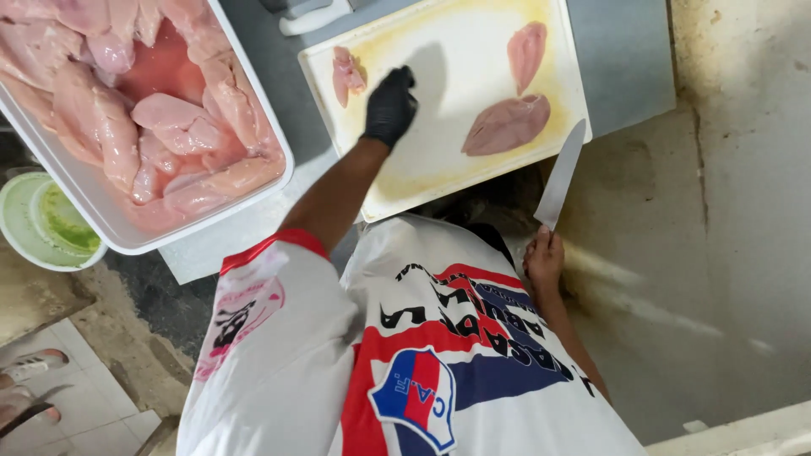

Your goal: Slicing raw chicken breasts on a cutting board using a knife in a food preparation area

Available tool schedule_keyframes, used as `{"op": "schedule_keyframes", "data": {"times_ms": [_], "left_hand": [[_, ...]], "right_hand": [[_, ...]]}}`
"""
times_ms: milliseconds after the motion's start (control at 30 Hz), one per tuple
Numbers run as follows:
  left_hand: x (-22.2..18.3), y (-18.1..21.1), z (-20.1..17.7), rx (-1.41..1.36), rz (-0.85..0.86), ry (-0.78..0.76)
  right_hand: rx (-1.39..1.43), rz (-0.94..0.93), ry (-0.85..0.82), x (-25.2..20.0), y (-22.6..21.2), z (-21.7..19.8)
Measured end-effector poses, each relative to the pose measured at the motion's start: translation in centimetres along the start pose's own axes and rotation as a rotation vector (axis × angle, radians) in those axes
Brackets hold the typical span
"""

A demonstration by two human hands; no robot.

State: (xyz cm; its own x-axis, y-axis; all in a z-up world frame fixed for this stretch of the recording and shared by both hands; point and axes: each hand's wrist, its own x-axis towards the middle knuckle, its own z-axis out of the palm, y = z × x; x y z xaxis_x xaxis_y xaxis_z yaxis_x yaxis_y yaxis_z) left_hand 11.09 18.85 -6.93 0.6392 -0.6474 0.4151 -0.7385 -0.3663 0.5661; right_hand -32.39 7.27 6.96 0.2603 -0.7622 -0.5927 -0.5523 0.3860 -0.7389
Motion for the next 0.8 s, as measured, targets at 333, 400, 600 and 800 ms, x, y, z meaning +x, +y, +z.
{"op": "schedule_keyframes", "data": {"times_ms": [333, 400, 600, 800], "left_hand": [[5.5, -4.0, -17.6, -0.077, -0.500, -0.222], [6.5, -3.8, -17.3, -0.135, -0.414, -0.113], [3.6, 2.0, -3.4, -0.342, -0.155, -0.224], [0.1, 11.4, 11.7, -0.073, -0.128, -0.520]], "right_hand": [[-0.091, 0.042, -0.010, 2.3, 1.1, -0.7], [-0.092, 0.022, 0.005, 3.0, 0.3, -0.3], [-0.145, -0.053, 0.086, 3.2, 1.7, -0.9], [0.058, 0.040, 0.035, 2.9, 1.2, -0.6]]}}
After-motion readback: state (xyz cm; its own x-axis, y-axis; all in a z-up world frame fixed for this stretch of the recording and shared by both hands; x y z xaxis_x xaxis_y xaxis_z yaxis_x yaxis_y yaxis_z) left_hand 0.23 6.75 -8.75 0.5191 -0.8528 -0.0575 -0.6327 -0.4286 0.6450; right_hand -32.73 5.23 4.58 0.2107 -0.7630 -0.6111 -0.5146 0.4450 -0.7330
